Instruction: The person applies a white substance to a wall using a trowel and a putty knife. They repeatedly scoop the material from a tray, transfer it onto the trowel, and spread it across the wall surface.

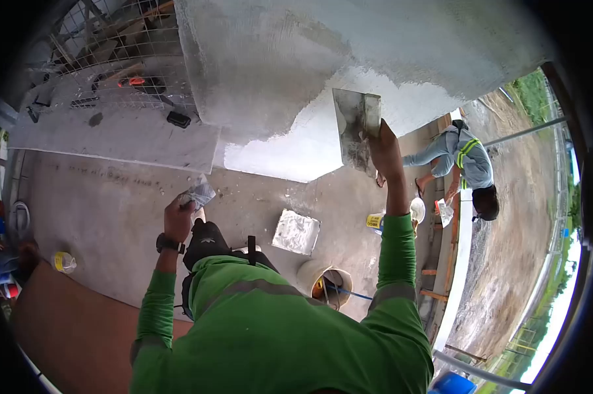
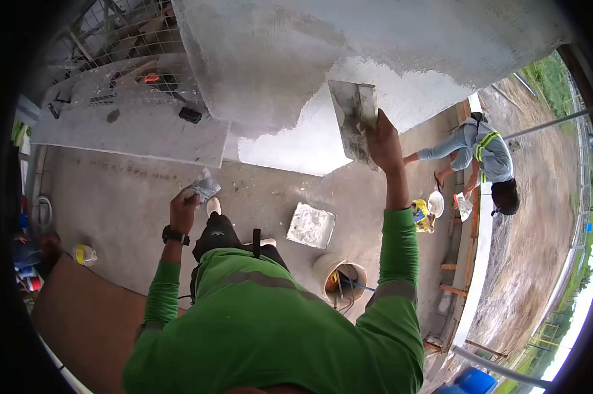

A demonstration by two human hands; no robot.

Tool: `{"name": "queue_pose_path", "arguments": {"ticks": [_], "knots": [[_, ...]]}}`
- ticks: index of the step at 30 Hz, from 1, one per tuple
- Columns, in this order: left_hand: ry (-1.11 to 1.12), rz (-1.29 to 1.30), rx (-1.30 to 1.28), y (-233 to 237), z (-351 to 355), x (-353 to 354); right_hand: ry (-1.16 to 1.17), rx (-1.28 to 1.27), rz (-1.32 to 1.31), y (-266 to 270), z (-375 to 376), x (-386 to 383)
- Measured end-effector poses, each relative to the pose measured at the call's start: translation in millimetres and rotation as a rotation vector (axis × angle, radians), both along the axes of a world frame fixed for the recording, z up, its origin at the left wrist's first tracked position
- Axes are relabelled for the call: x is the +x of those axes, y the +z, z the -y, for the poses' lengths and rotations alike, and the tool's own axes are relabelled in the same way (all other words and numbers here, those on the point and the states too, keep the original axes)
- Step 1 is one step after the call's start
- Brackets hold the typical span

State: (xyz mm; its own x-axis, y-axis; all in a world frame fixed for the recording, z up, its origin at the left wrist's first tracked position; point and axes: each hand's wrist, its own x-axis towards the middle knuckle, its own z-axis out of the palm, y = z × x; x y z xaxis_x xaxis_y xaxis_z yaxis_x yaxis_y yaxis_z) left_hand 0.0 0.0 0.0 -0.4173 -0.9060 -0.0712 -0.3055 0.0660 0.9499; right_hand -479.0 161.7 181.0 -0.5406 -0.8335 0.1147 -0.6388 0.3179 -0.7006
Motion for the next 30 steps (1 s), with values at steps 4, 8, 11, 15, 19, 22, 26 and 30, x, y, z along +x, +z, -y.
{"name": "queue_pose_path", "arguments": {"ticks": [4,8,11,15,19,22,26,30], "knots": [[-0.053,-0.148,-0.017,-13.8,1.0,-31.9,0.136,-0.271,-0.108,-19.6,2.2,-9.0],[-0.028,0.048,-0.020,13.5,-9.9,-18.8,0.042,-0.143,0.286,-27.3,7.9,42.7],[0.032,-0.028,-0.044,17.8,-7.4,-26.8,0.107,-0.081,0.066,-69.0,12.2,41.9],[0.048,-0.079,0.008,11.0,-12.2,-18.0,0.113,-0.025,0.090,-114.8,14.9,69.2],[0.062,-0.072,-0.048,6.8,1.3,-12.0,0.112,0.012,0.127,-131.6,25.3,97.2],[-0.007,-0.067,0.052,14.8,22.2,-11.0,0.084,-0.083,0.122,-136.2,30.1,122.1],[-0.124,-0.132,0.044,1.5,58.6,-35.3,-0.035,-0.132,0.151,-124.6,21.3,135.2],[-0.239,-0.237,0.051,-1.7,103.7,-51.2,-0.196,-0.046,0.023,-123.3,25.1,143.3]]}}
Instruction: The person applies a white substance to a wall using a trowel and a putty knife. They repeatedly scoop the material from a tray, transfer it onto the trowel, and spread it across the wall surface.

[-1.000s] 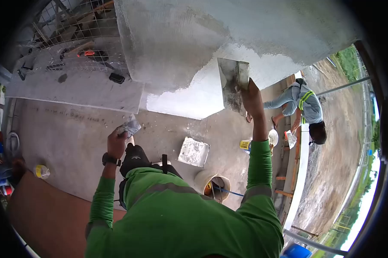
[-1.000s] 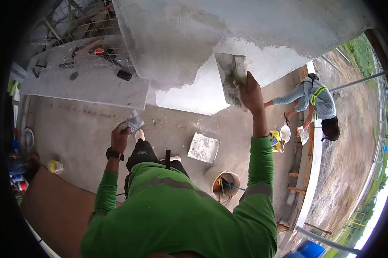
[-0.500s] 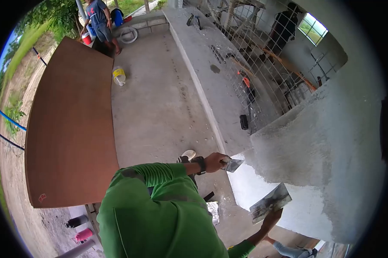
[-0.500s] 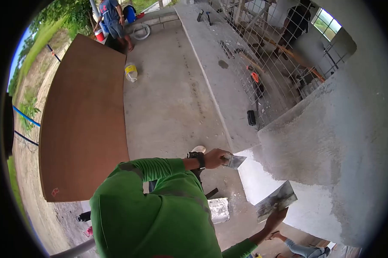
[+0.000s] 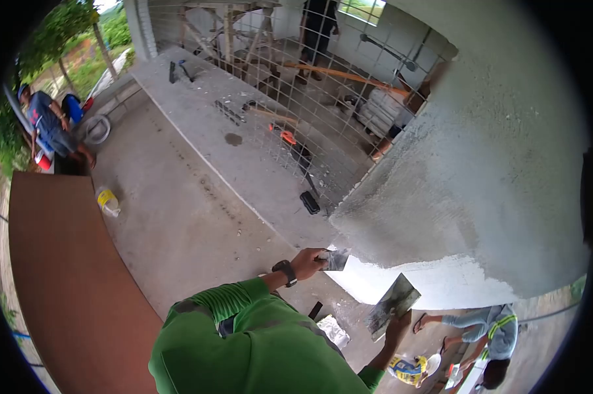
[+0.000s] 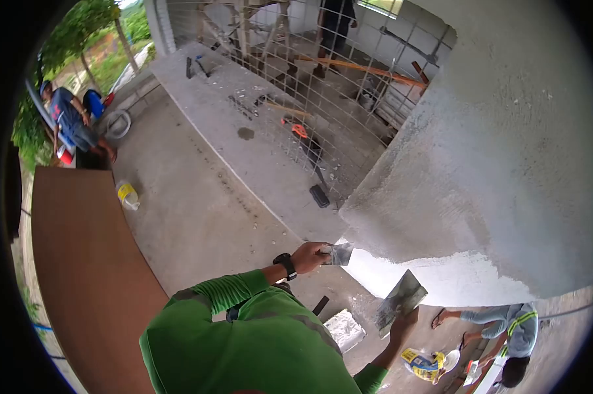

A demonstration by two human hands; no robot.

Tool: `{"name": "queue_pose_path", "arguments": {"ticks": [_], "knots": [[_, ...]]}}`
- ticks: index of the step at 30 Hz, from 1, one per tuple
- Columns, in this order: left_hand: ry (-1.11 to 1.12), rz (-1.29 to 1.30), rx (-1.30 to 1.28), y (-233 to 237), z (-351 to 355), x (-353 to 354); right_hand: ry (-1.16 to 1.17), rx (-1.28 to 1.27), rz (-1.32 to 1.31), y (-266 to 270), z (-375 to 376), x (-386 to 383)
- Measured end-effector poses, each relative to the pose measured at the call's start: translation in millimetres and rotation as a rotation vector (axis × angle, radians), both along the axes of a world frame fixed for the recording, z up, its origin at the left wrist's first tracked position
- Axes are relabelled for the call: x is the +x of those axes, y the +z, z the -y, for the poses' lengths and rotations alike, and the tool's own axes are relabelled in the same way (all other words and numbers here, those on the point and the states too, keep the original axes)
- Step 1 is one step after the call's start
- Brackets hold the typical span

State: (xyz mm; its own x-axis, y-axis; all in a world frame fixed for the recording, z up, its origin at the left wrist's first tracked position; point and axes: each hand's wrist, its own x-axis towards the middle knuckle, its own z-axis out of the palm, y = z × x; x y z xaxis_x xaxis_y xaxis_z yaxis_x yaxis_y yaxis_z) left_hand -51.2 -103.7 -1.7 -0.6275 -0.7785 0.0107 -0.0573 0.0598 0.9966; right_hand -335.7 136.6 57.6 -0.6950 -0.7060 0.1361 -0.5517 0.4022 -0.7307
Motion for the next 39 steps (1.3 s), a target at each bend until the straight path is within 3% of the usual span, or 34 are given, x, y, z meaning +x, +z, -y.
{"name": "queue_pose_path", "arguments": {"ticks": [3,5,6,7,8,12,17,19,22,26,29,31,32,33,35,39], "knots": [[-0.121,0.084,0.055,27.4,21.0,3.3,-0.133,0.120,0.044,6.9,4.2,9.4],[-0.102,0.168,0.159,35.3,28.3,1.7,-0.129,-0.072,0.152,7.7,7.3,15.0],[-0.122,0.132,0.110,28.6,35.0,0.1,-0.172,-0.069,0.148,24.6,16.3,28.8],[-0.150,0.085,0.061,20.5,42.3,-3.9,-0.245,0.097,0.106,33.0,17.5,32.5],[-0.147,0.064,0.083,14.1,44.7,-5.3,-0.246,-0.069,0.139,32.8,22.0,38.2],[-0.233,0.064,0.227,-1.8,44.6,5.0,-0.473,0.069,0.089,44.4,14.9,58.3],[-0.262,0.095,0.215,-4.7,63.5,8.1,-0.602,-0.234,-0.005,45.4,27.7,41.3],[-0.281,0.078,0.245,-2.3,64.9,8.9,-0.649,-0.214,-0.001,57.1,28.7,30.2],[-0.280,0.045,0.291,-2.8,71.3,9.7,-0.642,-0.399,-0.185,66.9,37.9,14.8],[-0.221,0.036,0.331,10.9,70.1,14.3,-0.717,-0.344,-0.197,76.5,41.4,-1.5],[-0.228,0.114,0.265,6.1,73.3,22.7,-0.830,-0.366,-0.090,50.7,44.6,-22.9],[-0.231,0.129,0.272,-0.8,73.5,26.3,-0.898,-0.703,0.109,25.1,55.6,-36.7],[-0.226,0.149,0.282,-5.8,71.7,29.1,-0.945,-0.705,0.338,18.7,57.6,-40.0],[-0.225,0.158,0.283,-10.1,70.7,32.6,-0.948,-0.701,0.346,6.3,58.5,-44.3],[-0.228,0.020,0.417,-14.4,71.1,33.2,-0.889,-0.891,0.778,-36.3,62.2,-63.2],[-0.201,0.036,0.422,-8.0,70.2,38.8,-0.912,-0.837,1.039,-97.0,74.1,-92.7]]}}
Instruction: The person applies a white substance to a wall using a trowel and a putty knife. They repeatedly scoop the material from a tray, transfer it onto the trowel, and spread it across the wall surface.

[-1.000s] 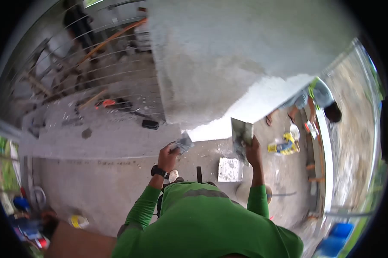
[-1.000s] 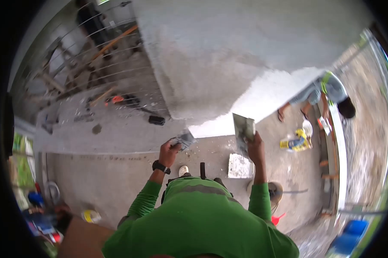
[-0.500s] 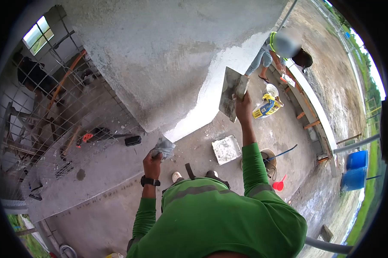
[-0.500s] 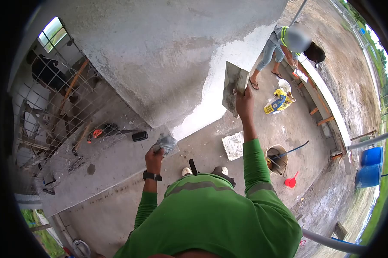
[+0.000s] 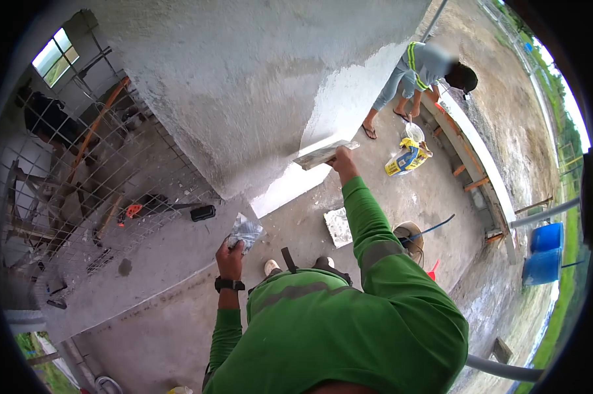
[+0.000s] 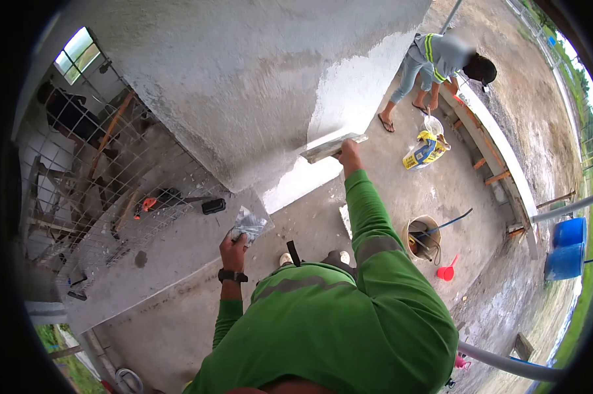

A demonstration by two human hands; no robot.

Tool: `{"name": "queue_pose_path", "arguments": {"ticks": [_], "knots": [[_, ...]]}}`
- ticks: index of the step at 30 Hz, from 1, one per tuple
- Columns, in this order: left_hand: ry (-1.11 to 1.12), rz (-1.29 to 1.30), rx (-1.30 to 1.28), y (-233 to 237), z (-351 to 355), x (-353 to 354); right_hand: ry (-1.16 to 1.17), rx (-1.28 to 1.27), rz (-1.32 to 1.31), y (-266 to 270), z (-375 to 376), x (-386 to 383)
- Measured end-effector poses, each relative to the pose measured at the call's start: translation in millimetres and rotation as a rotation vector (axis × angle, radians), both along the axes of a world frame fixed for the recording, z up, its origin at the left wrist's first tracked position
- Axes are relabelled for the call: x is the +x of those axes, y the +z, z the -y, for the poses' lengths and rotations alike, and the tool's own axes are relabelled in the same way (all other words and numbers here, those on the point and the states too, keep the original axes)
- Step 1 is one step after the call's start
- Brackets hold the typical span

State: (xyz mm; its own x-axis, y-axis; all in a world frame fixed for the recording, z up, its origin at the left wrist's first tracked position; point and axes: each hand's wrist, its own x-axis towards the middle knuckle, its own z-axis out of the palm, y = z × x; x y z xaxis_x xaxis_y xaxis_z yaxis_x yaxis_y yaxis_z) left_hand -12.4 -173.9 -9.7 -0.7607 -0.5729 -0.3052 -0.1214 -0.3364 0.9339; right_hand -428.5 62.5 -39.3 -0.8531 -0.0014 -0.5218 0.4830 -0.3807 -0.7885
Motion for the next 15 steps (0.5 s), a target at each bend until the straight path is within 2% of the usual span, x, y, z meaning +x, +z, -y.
{"name": "queue_pose_path", "arguments": {"ticks": [3,4,6,9,10,12,14,15], "knots": [[0.089,-0.017,0.023,-7.0,6.4,13.3,-0.005,0.080,0.059,-14.2,5.2,7.4],[0.070,0.059,-0.046,-8.5,10.2,20.3,-0.006,0.099,0.062,-21.5,5.0,6.8],[0.084,0.104,-0.116,-9.8,9.7,24.9,0.043,0.008,-0.017,-71.6,0.6,-23.7],[0.127,0.123,-0.105,-14.4,12.0,34.4,0.157,-0.128,-0.082,-54.7,6.9,-48.3],[0.123,0.145,-0.101,-16.0,12.6,36.7,0.082,-0.030,-0.023,-24.0,11.8,-50.0],[0.096,0.164,-0.097,-22.2,17.8,34.0,0.110,0.070,-0.044,26.3,17.1,-57.7],[0.094,0.097,-0.058,-33.1,17.6,27.7,0.114,0.090,-0.053,76.1,18.1,-70.1],[0.084,0.113,-0.018,-18.3,14.7,20.4,0.127,0.089,-0.101,110.5,18.4,-68.6]]}}
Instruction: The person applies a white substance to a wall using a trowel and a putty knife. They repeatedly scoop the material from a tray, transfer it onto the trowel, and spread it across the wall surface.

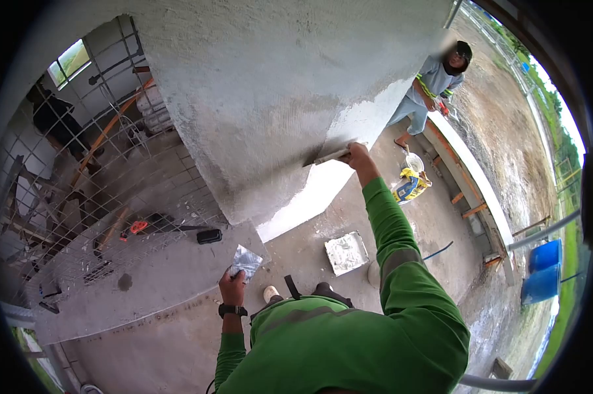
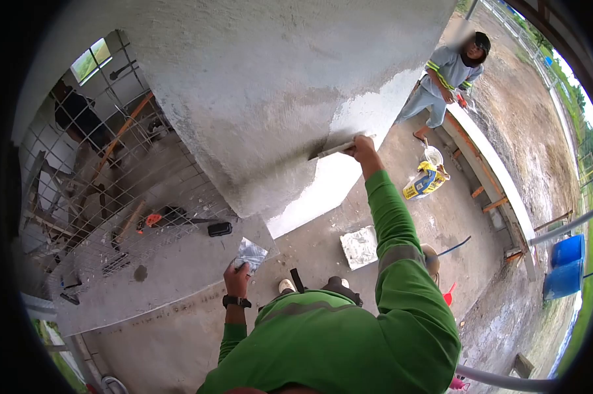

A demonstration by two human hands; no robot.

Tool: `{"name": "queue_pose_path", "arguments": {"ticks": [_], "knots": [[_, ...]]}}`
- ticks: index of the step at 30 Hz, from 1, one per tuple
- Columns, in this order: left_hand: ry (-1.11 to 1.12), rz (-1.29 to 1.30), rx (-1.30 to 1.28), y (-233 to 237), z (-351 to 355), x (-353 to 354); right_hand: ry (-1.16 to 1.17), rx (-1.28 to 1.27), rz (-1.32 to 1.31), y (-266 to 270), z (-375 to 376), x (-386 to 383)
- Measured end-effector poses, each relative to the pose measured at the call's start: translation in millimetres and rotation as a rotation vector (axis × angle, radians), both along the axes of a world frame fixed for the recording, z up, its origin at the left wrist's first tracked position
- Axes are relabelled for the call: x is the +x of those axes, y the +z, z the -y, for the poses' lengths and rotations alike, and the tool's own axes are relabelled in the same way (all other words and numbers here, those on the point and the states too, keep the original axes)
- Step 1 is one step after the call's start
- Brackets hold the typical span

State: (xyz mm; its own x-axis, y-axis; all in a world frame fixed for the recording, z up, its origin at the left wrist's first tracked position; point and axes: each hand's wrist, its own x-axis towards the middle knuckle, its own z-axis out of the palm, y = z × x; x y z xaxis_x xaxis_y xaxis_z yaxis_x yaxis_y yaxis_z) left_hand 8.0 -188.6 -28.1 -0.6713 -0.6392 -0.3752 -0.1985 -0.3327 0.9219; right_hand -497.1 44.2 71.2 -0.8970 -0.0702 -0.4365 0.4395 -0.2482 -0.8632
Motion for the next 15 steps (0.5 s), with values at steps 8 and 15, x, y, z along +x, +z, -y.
{"name": "queue_pose_path", "arguments": {"ticks": [8,15], "knots": [[-0.365,-0.150,-0.145,-12.1,-32.9,-96.0,0.147,-0.024,-0.416,287.9,-16.0,37.8],[-0.578,-0.198,-0.090,-14.0,-107.9,-179.9,-0.090,-0.148,-0.628,248.0,-145.4,125.0]]}}
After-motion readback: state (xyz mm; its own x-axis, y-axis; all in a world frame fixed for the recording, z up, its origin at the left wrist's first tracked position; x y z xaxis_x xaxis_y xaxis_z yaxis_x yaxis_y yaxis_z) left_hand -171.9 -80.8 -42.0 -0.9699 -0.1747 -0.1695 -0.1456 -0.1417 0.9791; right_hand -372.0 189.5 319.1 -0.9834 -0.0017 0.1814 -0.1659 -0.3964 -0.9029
